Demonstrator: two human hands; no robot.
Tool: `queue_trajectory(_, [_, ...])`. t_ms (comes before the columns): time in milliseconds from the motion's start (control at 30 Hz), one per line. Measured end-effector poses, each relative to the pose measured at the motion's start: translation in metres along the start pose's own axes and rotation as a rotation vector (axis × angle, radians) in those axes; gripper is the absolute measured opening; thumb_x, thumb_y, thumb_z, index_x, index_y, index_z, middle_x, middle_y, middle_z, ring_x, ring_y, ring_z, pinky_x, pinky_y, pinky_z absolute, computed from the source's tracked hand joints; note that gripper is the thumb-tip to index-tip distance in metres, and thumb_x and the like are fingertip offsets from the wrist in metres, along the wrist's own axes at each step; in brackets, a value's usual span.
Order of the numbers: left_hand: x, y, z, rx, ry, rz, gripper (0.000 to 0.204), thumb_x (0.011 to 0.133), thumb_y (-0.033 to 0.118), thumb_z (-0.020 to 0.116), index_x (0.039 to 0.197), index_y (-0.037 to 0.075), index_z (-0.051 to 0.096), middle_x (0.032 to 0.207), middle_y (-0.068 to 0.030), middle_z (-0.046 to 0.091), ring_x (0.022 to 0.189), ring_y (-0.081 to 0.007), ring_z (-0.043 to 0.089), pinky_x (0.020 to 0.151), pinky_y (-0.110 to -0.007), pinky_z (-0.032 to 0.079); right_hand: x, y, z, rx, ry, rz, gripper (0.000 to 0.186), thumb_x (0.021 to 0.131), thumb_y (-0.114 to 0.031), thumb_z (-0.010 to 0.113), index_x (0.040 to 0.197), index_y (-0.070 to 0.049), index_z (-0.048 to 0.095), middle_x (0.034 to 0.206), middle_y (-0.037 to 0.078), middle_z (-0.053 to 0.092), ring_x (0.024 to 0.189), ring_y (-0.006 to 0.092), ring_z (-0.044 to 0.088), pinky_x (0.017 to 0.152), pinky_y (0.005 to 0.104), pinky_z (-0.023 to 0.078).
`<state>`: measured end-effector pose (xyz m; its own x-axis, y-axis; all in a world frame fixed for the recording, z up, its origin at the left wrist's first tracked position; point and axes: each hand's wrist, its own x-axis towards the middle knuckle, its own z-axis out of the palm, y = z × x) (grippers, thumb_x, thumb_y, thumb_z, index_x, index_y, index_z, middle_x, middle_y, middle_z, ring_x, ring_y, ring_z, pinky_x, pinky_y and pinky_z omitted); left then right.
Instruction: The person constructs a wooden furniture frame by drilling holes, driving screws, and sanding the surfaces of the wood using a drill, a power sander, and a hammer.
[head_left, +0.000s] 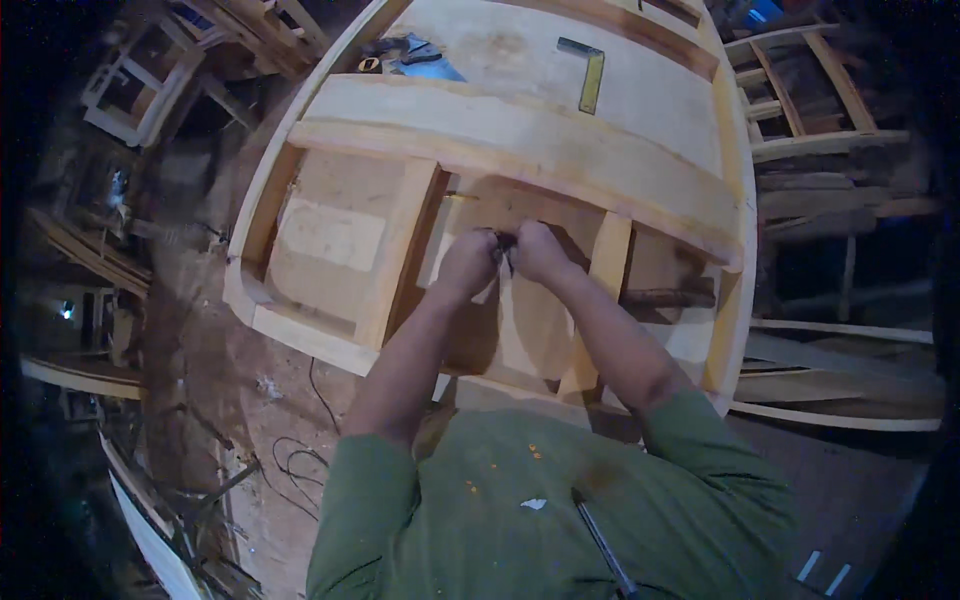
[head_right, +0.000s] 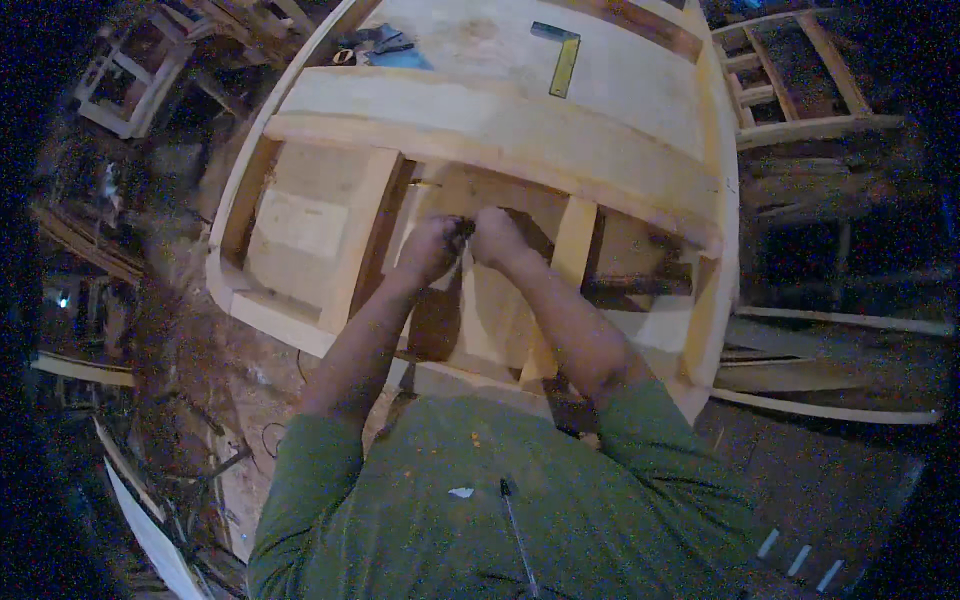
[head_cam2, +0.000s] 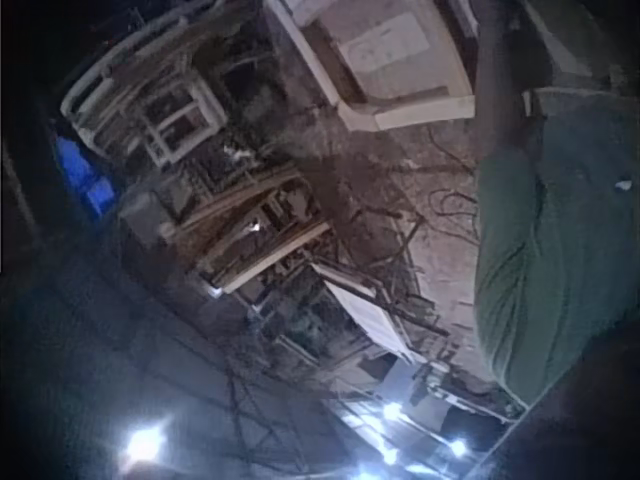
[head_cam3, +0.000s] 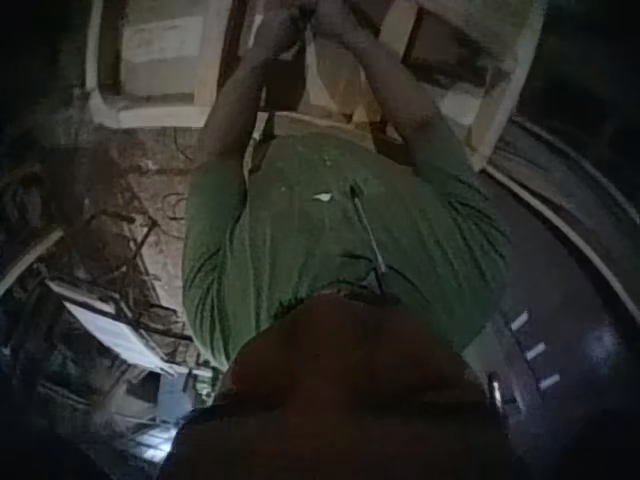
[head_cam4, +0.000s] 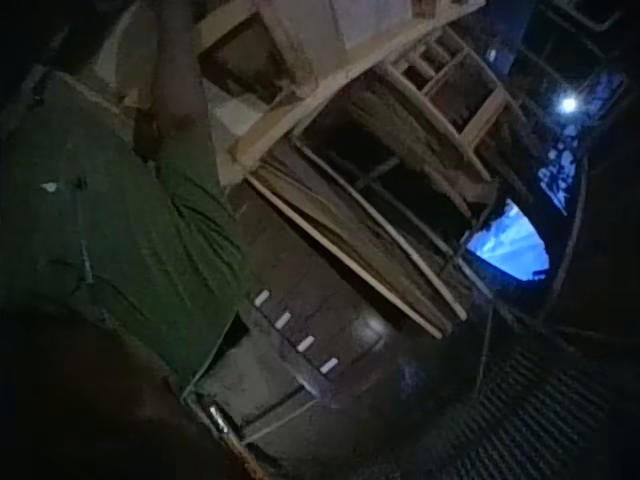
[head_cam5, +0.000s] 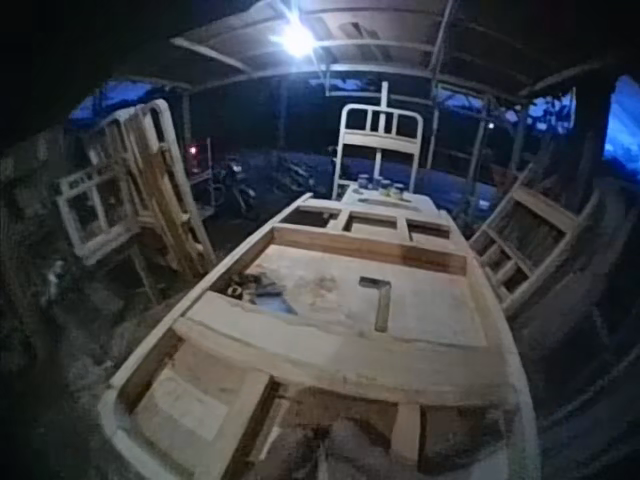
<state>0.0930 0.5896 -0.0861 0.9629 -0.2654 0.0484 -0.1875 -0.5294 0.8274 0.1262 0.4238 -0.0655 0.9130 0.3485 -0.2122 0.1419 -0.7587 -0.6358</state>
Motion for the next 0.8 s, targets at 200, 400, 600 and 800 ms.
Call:
queue_trajectory(200, [-0.01,-0.013,-0.002,-0.356,0.058,-0.156,0.013,0.076,0.005,0.06,0.088,0.004,0.067,0.091,-0.0181,0.064,0.087,-0.036,0.062,0.076,-0.044,0.051,-0.013,-0.002,-0.003,0.118,0.232,0.0,0.024,0.076,-0.007,0.059,0.097,0.002,0.067,0.091,0.024,0.066,0.088,0.0384,0.064,0.081,0.0409,0.051])
queue_trajectory(400, [-0.027,0.006,-0.002,0.223,0.148,0.015,0.015,0.069,0.002,0.066,0.083,0.001,0.064,0.086,-0.0191,0.062,0.08,-0.0382,0.061,0.073,-0.043,0.05,-0.02,-0.019,0.008,-0.065,0.188,-0.224,0.021,0.074,-0.004,0.061,0.093,0.001,0.067,0.091,0.023,0.066,0.09,0.0374,0.063,0.081,0.0428,0.05])
queue_trajectory(600, [-0.035,0.028,-0.014,0.115,0.164,-0.095,0.022,0.085,0.019,0.055,0.09,0.003,0.07,0.092,-0.0218,0.066,0.086,-0.0336,0.065,0.077,-0.04,0.049,-0.01,-0.03,0.013,-0.028,-0.085,-0.23,0.024,0.073,-0.009,0.065,0.095,0.0,0.066,0.098,0.024,0.064,0.101,0.0389,0.057,0.088,0.0433,0.046])
queue_trajectory(800, [-0.035,0.043,-0.022,0.149,0.111,-0.237,0.026,0.083,0.022,0.062,0.097,0.0,0.069,0.088,-0.0183,0.069,0.083,-0.0297,0.068,0.074,-0.038,0.052,-0.016,-0.038,0.009,-0.214,0.034,-0.157,0.034,0.075,-0.017,0.07,0.106,-0.002,0.063,0.108,0.025,0.06,0.107,0.0409,0.052,0.093,0.0459,0.045])
